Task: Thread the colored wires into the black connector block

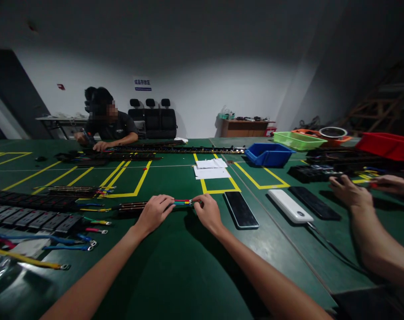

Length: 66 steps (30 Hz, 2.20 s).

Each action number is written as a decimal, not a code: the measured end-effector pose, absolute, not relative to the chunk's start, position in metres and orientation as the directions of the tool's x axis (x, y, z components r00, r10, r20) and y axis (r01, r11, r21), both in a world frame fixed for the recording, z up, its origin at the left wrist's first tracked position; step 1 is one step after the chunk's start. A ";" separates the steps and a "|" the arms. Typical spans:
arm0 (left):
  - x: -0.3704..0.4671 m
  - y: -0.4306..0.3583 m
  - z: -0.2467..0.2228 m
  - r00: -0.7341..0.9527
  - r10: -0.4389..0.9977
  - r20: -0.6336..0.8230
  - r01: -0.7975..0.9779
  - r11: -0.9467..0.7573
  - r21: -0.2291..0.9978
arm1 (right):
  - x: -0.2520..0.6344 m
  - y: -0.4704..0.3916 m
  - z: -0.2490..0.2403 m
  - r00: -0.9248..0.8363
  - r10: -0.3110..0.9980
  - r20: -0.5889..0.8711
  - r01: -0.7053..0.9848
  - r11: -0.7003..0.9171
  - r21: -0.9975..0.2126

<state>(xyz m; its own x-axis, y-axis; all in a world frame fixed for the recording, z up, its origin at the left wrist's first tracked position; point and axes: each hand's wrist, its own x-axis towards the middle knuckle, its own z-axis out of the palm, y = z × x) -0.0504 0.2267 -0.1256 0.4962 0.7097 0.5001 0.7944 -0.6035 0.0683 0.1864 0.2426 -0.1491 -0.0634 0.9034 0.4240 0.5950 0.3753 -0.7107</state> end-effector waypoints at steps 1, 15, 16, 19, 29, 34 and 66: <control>-0.050 0.227 -0.125 0.495 0.710 0.501 0.792 -0.606 0.078 | 0.186 0.244 -0.149 -0.062 0.914 0.401 0.600 0.355 -0.717; -0.053 0.215 -0.122 0.447 0.729 0.518 0.806 -0.580 0.120 | 0.192 0.241 -0.151 -0.194 0.936 0.293 0.423 0.349 -0.836; -0.054 0.214 -0.121 0.426 0.737 0.525 0.813 -0.566 0.136 | 0.192 0.241 -0.152 -0.199 0.936 0.290 0.421 0.349 -0.837; -0.057 0.212 -0.118 0.341 0.769 0.540 0.839 -0.508 0.194 | 0.193 0.240 -0.151 -0.215 0.943 0.253 0.382 0.320 -0.867; -0.061 0.209 -0.117 0.342 0.822 0.455 0.845 -0.481 0.234 | 0.189 0.224 -0.133 -0.224 0.960 0.166 0.217 0.215 -0.952; -0.062 0.209 -0.117 0.344 0.816 0.464 0.840 -0.488 0.236 | 0.189 0.227 -0.139 -0.231 0.968 0.100 0.232 0.155 -0.960; -0.063 0.211 -0.117 0.341 0.822 0.455 0.838 -0.485 0.248 | 0.185 0.227 -0.138 -0.180 0.979 0.093 0.301 0.145 -0.942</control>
